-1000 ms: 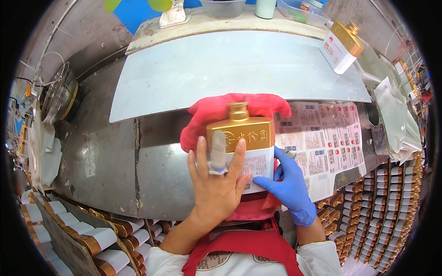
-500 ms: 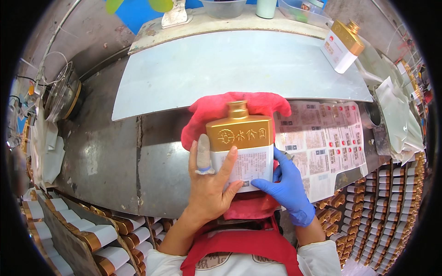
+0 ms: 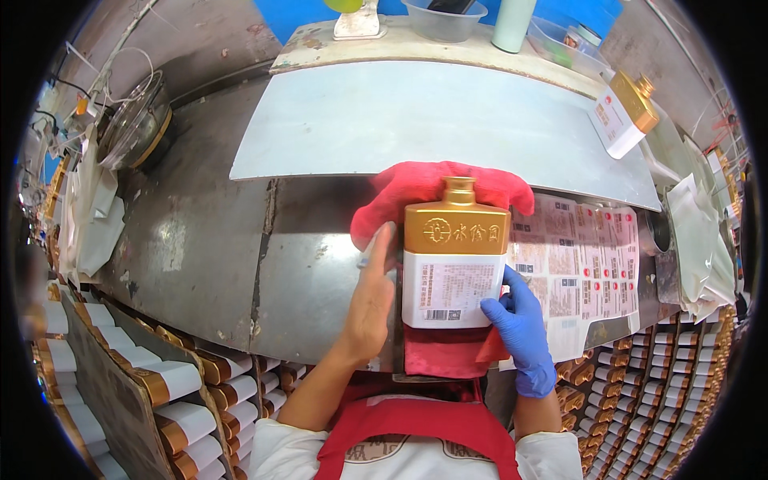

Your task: The person applies adhesive labels to the sides of gold and white bottles. They peel labels from a sheet, align them on the bottle, and smooth them down with their gloved hands. The person handles the bottles one at a time, rotating them to apply labels to different sides.

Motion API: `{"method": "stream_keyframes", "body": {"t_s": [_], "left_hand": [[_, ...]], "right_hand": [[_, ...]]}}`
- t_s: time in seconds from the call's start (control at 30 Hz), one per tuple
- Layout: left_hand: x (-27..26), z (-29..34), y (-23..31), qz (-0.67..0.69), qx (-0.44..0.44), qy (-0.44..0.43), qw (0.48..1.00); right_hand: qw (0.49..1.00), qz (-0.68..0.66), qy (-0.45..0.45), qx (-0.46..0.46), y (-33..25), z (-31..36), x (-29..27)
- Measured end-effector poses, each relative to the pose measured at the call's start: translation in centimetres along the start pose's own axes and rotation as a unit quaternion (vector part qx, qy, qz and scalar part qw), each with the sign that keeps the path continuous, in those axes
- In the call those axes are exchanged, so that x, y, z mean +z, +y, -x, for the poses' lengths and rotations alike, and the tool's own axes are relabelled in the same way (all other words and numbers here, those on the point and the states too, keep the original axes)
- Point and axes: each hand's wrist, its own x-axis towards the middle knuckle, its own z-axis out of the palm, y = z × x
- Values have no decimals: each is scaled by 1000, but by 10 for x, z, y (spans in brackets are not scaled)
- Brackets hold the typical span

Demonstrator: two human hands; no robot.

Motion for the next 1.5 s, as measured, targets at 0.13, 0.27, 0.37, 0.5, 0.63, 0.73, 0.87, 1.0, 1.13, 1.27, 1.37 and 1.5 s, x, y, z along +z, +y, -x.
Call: {"method": "stream_keyframes", "body": {"t_s": [0.13,0.27,0.37,0.5,0.63,0.73,0.87,1.0,1.13,1.27,1.37,1.5], "left_hand": [[8,-9,-1,49,-26,23,998],[12,-9,3,47,-9,-8,999],[16,-11,9,70,-28,-26,997],[23,-15,7,40,-32,-28,998],[28,-16,6,31,-9,-25,999],[30,-16,9,58,-6,-27,998],[29,-17,9,70,-11,-26,997],[28,-17,6,45,4,-25,999],[26,-15,6,75,-3,-24,997],[28,-16,8,78,0,-6,997],[27,-16,3,30,5,-10,999],[27,-16,3,5,-1,-17,1000]], "right_hand": [[1000,-11,-3,4,8,-1,-4],[998,-65,-4,11,2,0,-7],[999,-41,6,6,-6,0,-4],[997,63,36,-20,-14,-2,5],[995,69,49,-53,-12,-2,7],[996,59,50,-50,-10,-2,7],[997,34,48,-54,-9,-4,8],[997,37,43,-47,-7,-5,6],[999,12,35,-38,-5,-5,2],[998,3,55,-39,-3,-11,2],[997,-8,63,-48,0,-12,7],[996,-3,71,-50,0,-12,8]]}}
